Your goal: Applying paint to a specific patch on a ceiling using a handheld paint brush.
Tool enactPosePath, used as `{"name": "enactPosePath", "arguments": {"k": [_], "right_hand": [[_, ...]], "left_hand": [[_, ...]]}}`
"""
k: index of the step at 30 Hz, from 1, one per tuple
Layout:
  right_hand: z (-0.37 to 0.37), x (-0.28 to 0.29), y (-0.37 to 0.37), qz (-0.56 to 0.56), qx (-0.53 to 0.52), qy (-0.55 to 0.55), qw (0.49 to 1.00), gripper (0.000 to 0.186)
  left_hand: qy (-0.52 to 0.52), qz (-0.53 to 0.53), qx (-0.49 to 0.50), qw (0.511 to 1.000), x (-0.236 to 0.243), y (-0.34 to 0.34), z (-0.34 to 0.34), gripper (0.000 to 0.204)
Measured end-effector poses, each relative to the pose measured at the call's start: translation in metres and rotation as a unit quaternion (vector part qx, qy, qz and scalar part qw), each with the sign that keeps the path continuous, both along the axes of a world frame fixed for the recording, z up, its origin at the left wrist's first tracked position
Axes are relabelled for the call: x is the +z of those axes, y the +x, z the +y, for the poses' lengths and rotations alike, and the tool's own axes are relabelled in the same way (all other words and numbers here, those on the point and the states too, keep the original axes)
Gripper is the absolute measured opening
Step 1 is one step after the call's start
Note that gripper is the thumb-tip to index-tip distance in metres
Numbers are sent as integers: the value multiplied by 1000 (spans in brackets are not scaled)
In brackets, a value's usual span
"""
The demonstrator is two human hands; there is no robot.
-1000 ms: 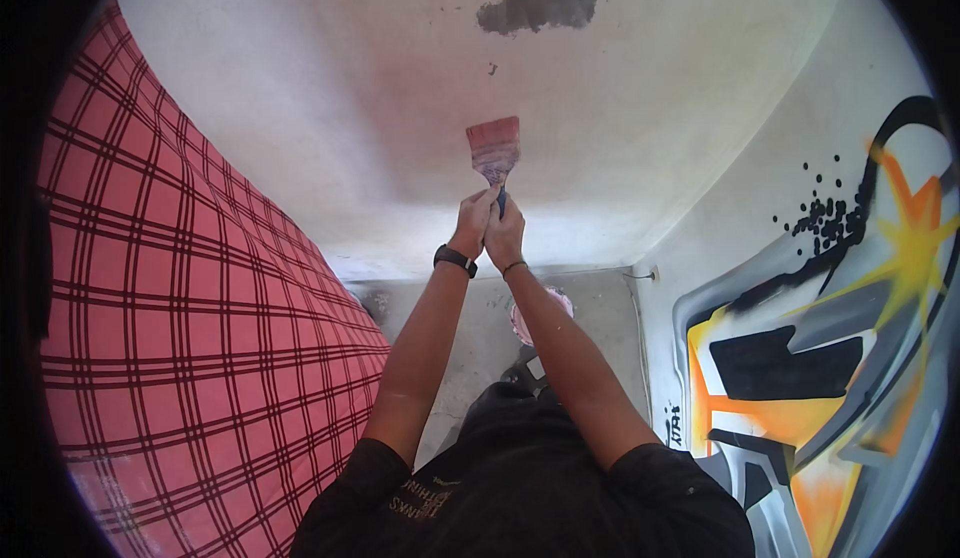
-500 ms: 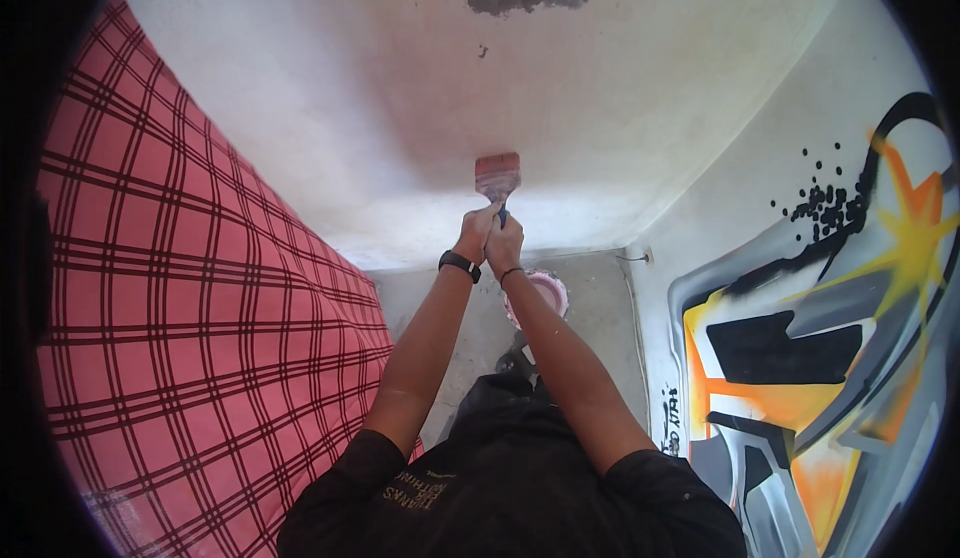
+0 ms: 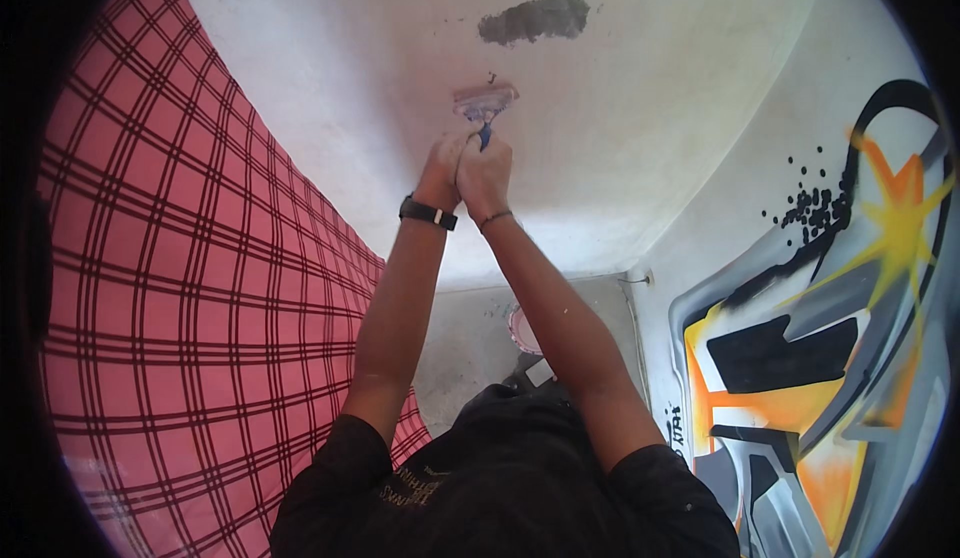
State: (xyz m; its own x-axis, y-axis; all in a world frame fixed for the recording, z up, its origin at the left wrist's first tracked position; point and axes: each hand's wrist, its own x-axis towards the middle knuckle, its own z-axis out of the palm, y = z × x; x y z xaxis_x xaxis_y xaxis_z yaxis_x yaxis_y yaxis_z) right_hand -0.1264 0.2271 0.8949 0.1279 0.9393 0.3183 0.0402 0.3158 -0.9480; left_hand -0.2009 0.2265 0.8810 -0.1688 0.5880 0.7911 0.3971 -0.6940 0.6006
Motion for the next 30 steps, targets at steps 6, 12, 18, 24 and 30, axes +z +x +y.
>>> {"name": "enactPosePath", "arguments": {"k": [6,12,18,24,30], "right_hand": [[10,78,1,-18,-16,86,996,25],[19,142,10,42,29,128,990,29],[23,177,17,35,25,151,988,28],[8,183,23,55,64,248,965,26],[46,112,28,47,81,223,970,21]], "left_hand": [[94,118,35,988,76,-6,10,25],[102,46,-38,993,140,-1,25,26],[79,-147,-232,958,179,17,24,23],[-37,-189,-211,958,198,13,2,29],[-85,-321,-175,927,146,40,31,22]]}}
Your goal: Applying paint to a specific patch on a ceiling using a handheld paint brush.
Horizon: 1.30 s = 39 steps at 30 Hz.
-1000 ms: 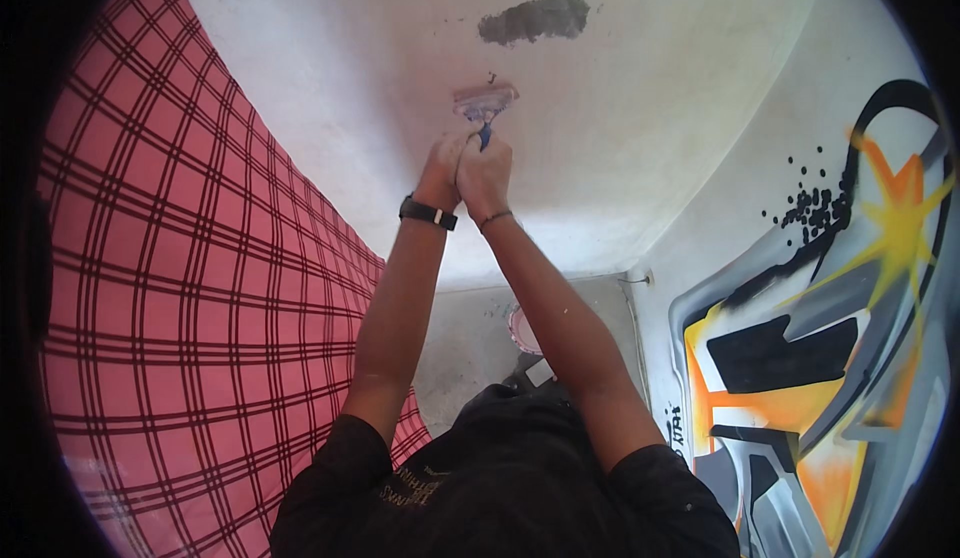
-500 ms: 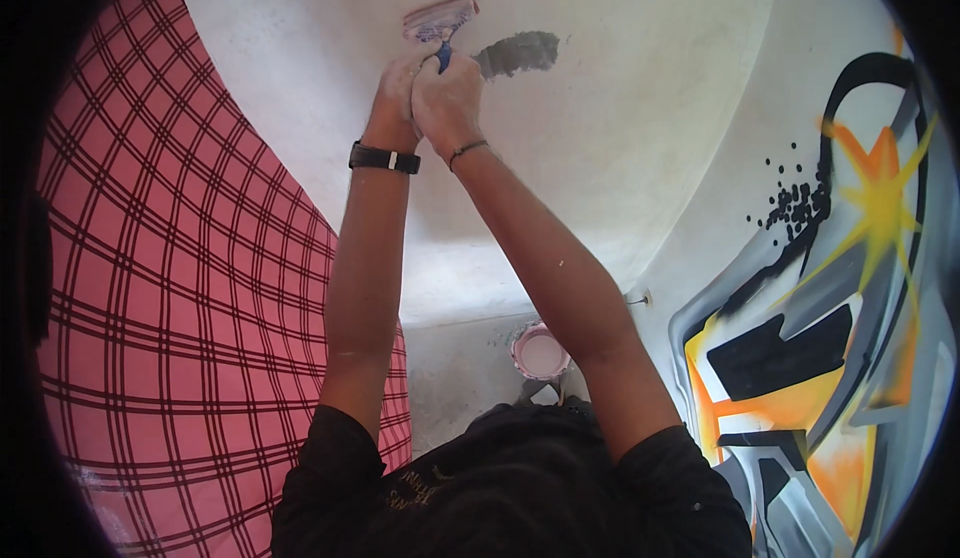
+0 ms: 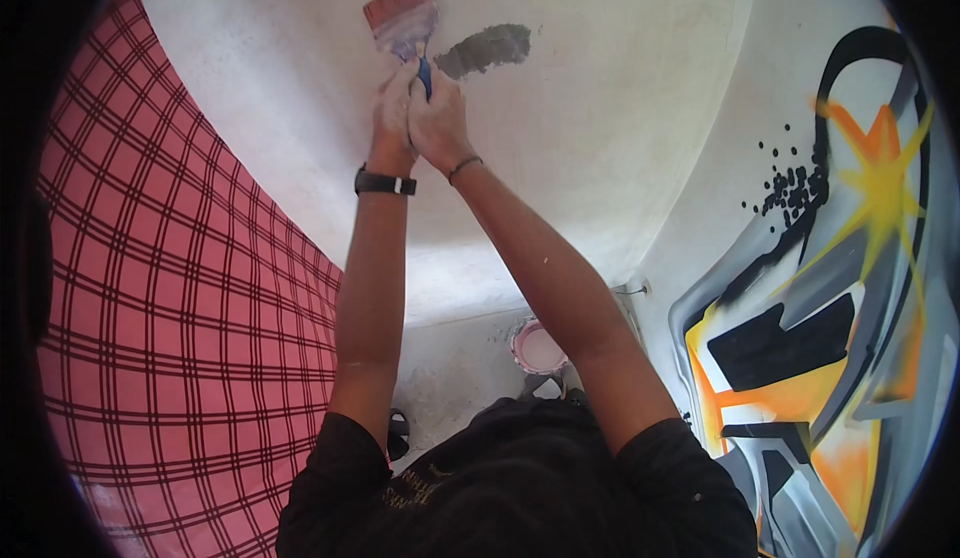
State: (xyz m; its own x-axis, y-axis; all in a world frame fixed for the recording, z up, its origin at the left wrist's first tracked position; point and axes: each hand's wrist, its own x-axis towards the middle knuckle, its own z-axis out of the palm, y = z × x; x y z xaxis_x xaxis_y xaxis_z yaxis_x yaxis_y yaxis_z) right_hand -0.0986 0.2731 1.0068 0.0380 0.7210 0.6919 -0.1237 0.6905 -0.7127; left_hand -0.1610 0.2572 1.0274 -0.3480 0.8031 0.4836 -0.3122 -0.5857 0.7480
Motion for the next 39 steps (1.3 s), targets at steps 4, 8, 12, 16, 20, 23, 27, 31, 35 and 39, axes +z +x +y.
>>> {"name": "enactPosePath", "arguments": {"k": [4,8,12,16,20,23,27,31,35,39], "right_hand": [[-2,-45,10,-7,13,-43,999,21],[2,-94,28,-21,1,-75,997,20],[5,-140,38,-14,17,-104,994,20],[2,-180,48,-1,33,-147,989,22],[-5,-221,55,-13,27,-176,984,23],[-13,-254,63,-55,11,-222,973,24],[-23,-292,75,-48,-1,-286,957,25],[-43,-295,84,-44,-8,-419,907,26],[-47,-254,90,-30,-8,-469,883,30],[-26,-170,87,63,61,-426,901,32]], "left_hand": [[-59,9,-26,998,-56,-1,12,30],[-109,12,25,994,-102,22,14,26],[-151,12,23,988,-146,31,20,23],[-182,35,40,982,-188,40,19,22],[-205,21,31,978,-233,47,13,23],[-259,14,20,966,-266,53,7,25],[-308,2,12,951,-299,66,-3,26],[-353,-47,-46,933,-312,73,-27,26],[-316,-82,-47,944,-273,83,-34,30],[-211,-5,-6,978,-202,79,-11,33]]}}
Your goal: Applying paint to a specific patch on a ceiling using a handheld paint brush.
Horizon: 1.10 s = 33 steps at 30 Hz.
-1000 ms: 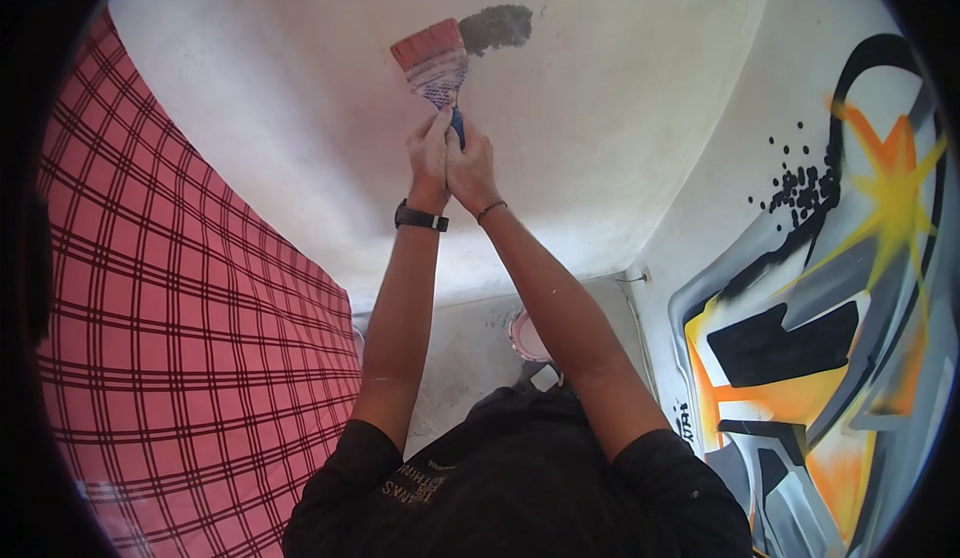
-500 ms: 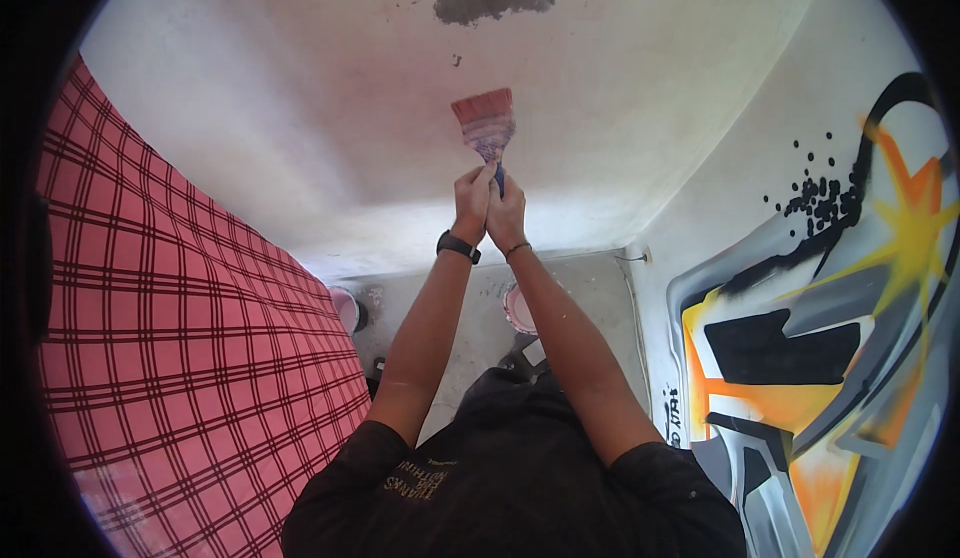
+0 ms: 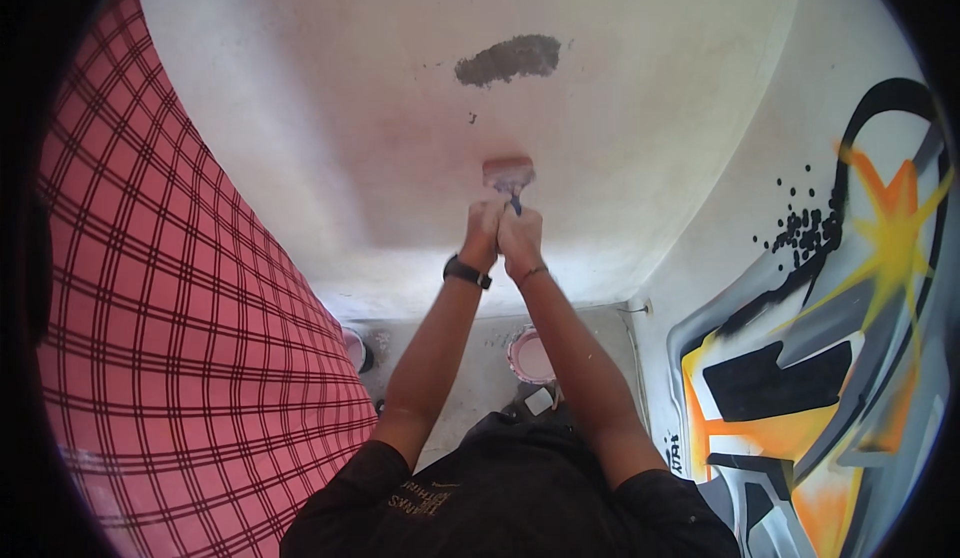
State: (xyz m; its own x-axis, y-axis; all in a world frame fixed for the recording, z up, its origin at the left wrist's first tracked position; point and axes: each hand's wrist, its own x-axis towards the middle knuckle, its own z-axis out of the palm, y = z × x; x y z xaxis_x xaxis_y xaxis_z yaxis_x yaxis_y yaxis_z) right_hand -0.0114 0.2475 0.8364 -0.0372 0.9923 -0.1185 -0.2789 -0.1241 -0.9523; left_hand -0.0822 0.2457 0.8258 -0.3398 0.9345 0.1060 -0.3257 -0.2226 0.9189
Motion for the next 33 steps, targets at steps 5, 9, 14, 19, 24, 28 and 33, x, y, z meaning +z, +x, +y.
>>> {"name": "enactPosePath", "arguments": {"k": [5,9,14,19,24,28,33], "right_hand": [[14,101,-6,39,-6,31,999,24],[11,151,-1,73,8,85,994,23],[8,188,-3,71,-2,133,989,26],[1,218,-10,73,0,163,984,20],[7,248,-18,44,-4,212,976,20],[14,267,-13,-18,-20,223,974,27],[21,264,-13,-5,-11,260,965,26]], "left_hand": [[92,12,-2,996,83,-7,32,31],[118,74,8,990,142,-10,33,33],[105,74,-9,992,189,-13,26,22],[138,65,-13,988,223,-20,18,22],[166,43,15,985,258,-21,13,27],[172,29,-1,985,280,-20,12,27],[203,49,15,978,282,-16,20,30]]}}
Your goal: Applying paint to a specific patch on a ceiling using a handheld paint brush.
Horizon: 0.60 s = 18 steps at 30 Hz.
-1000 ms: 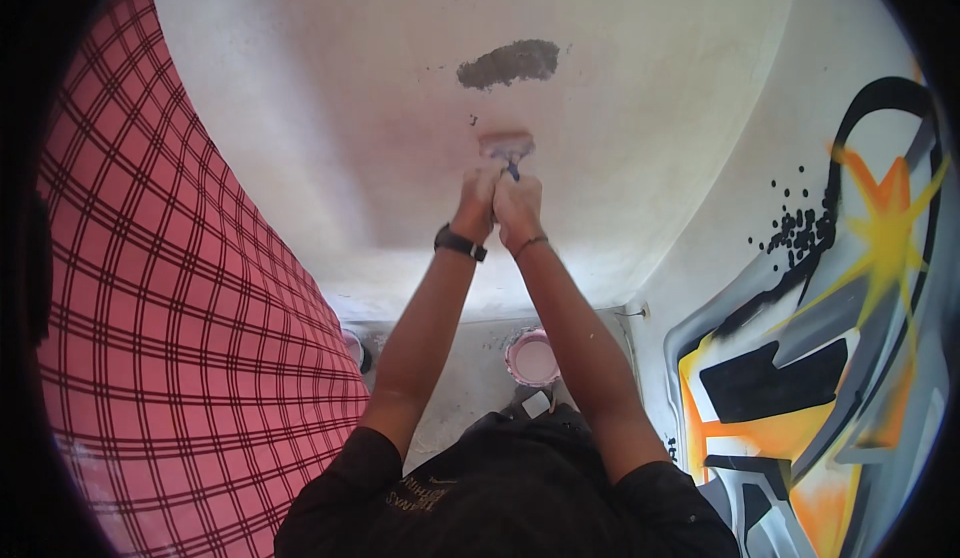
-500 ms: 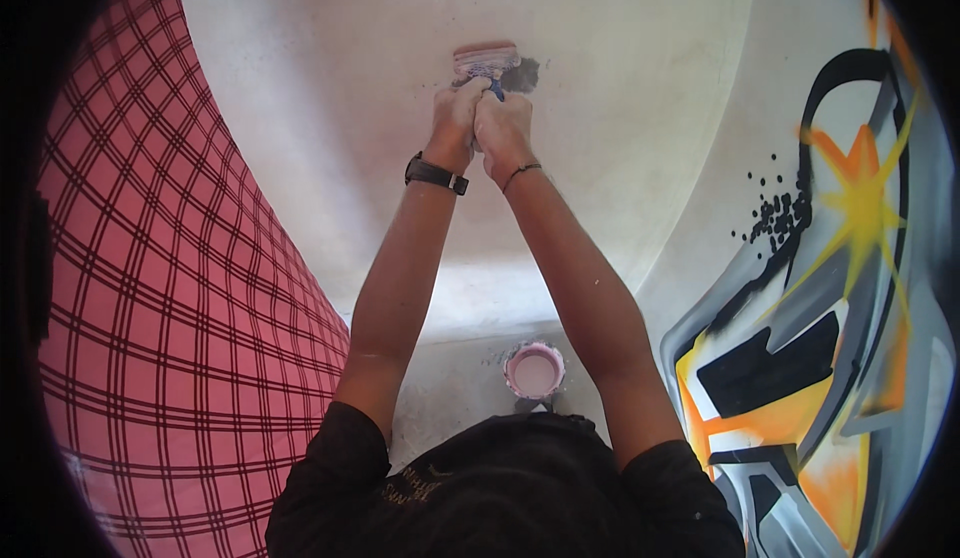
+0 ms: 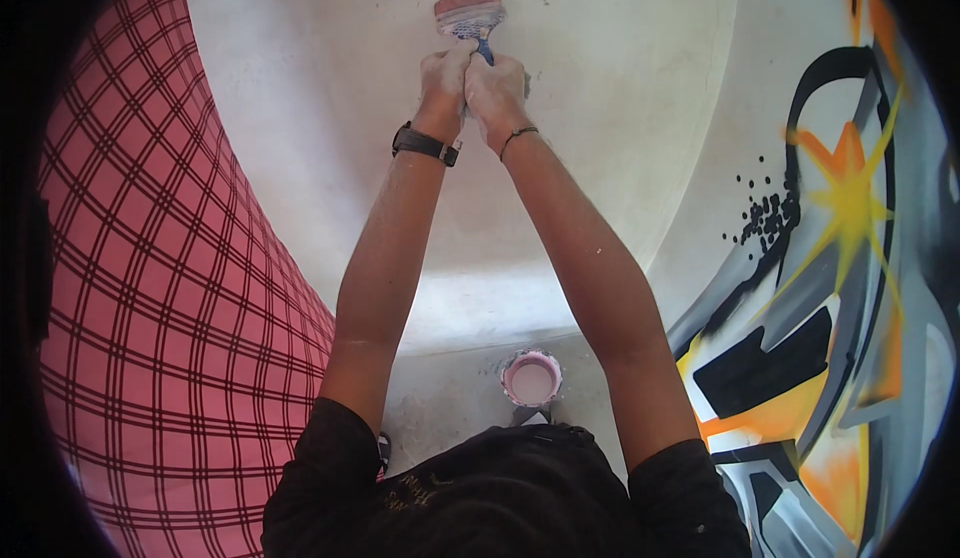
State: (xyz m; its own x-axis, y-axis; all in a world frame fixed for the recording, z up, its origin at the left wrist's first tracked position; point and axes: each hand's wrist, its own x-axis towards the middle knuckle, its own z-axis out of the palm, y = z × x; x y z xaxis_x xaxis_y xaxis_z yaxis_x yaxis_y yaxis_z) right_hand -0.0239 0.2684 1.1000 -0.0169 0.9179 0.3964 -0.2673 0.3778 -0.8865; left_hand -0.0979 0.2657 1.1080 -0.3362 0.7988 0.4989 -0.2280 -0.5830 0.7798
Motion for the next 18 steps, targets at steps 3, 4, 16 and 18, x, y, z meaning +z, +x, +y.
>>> {"name": "enactPosePath", "arguments": {"k": [3,4,16,18], "right_hand": [[9,-20,3,24,20,11,999,24],[9,-27,0,30,25,10,999,26],[4,-188,31,9,15,-145,989,30],[-7,-223,36,1,19,-180,984,30]], "left_hand": [[-10,15,-4,1000,-21,1,12,30],[-11,17,-1,1000,-29,-2,16,30],[-104,84,49,990,-199,25,21,31],[-164,72,37,983,-242,27,13,31]]}}
